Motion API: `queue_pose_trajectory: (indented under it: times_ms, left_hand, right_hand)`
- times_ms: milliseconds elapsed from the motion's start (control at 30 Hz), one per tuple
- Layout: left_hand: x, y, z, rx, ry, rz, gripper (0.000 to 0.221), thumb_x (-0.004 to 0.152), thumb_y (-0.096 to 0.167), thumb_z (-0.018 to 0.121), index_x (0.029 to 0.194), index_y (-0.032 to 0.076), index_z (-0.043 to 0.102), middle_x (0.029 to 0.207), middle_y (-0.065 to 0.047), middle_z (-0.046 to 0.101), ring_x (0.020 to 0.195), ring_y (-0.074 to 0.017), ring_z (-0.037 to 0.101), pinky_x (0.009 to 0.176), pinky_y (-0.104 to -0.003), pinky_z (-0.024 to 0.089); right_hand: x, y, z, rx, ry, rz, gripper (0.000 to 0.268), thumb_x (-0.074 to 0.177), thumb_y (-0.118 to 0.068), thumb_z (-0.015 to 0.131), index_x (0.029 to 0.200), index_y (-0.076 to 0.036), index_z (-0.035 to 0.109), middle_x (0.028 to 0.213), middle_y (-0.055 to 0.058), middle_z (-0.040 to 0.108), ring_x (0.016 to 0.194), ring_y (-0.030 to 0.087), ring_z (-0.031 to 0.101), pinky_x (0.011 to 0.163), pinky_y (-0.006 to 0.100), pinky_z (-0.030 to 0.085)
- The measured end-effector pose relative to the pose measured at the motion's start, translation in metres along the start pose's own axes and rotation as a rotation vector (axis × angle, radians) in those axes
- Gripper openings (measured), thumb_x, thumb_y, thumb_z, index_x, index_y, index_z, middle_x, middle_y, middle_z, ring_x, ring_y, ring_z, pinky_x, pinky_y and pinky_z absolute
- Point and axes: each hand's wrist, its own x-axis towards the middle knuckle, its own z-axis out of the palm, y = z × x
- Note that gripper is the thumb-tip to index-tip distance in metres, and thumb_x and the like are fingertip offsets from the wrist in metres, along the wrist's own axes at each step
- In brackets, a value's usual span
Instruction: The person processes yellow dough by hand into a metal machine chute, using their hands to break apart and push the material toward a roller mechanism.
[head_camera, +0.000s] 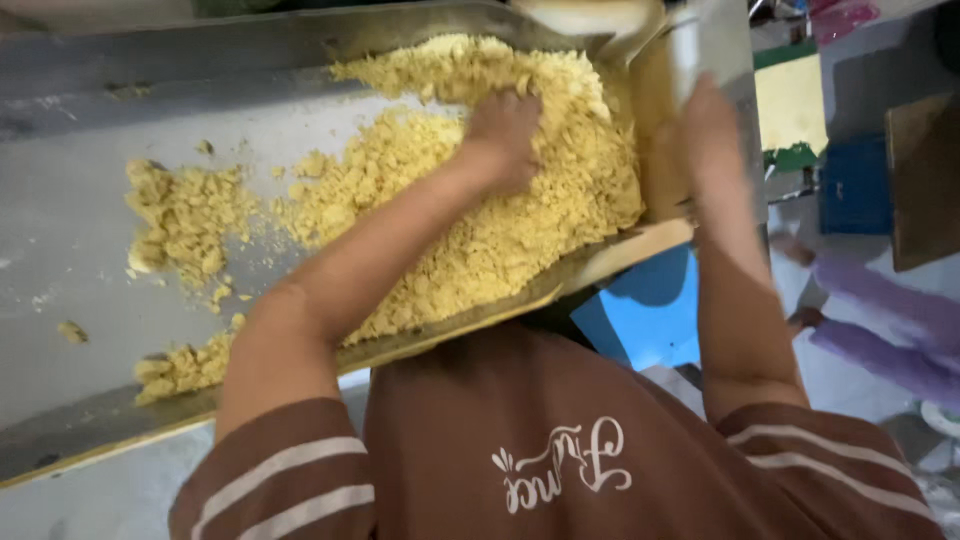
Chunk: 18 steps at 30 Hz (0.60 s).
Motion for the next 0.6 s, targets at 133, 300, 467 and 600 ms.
queue_pose_trajectory:
  times_ms: [133, 300, 467, 600]
  left_hand:
    - [0.009, 0.000, 0.019, 0.090, -0.051, 0.197, 0.076, 0.084, -0.016, 0.059, 0.154, 0.007, 0.041, 0.144, -0.017, 0.054, 0.135, -0.0399, 0.045, 0.110, -0.047, 0.044]
    - [-0.013, 0.000, 0.017, 0.401, -0.246, 0.407, 0.055, 0.095, 0.027, 0.053, 0.148, 0.016, 0.046, 0.146, -0.015, 0.053, 0.146, -0.0415, 0.034, 0.117, -0.060, 0.035]
    - [-0.083, -0.012, 0.021, 0.681, -0.343, 0.447, 0.077, 0.088, 0.050, 0.059, 0.153, 0.016, 0.035, 0.161, -0.017, 0.031, 0.149, -0.0399, 0.026, 0.121, -0.070, 0.019]
    - [-0.102, -0.057, 0.068, 0.934, -0.179, 0.238, 0.098, 0.077, 0.061, 0.062, 0.160, 0.022, 0.025, 0.171, -0.016, 0.009, 0.156, -0.0448, 0.010, 0.115, -0.082, 0.005]
  right_hand:
    - [-0.028, -0.061, 0.001, -0.137, -0.126, 0.143, 0.059, 0.093, -0.008, 0.075, 0.139, 0.004, 0.040, 0.095, 0.019, 0.069, 0.075, 0.037, 0.069, 0.052, 0.046, 0.057]
    - [-0.031, -0.075, -0.004, -0.123, -0.137, 0.169, 0.051, 0.098, 0.001, 0.058, 0.143, 0.004, 0.033, 0.103, 0.025, 0.070, 0.084, 0.042, 0.071, 0.064, 0.052, 0.060]
    - [-0.025, -0.055, 0.010, -0.106, -0.071, 0.122, 0.064, 0.103, -0.008, 0.060, 0.155, 0.003, 0.024, 0.105, 0.023, 0.069, 0.083, 0.041, 0.069, 0.061, 0.053, 0.059]
    - [-0.029, -0.014, -0.005, 0.100, -0.036, -0.085, 0.064, 0.107, -0.005, 0.053, 0.160, 0.005, 0.019, 0.092, 0.027, 0.058, 0.062, 0.035, 0.050, 0.045, 0.051, 0.036]
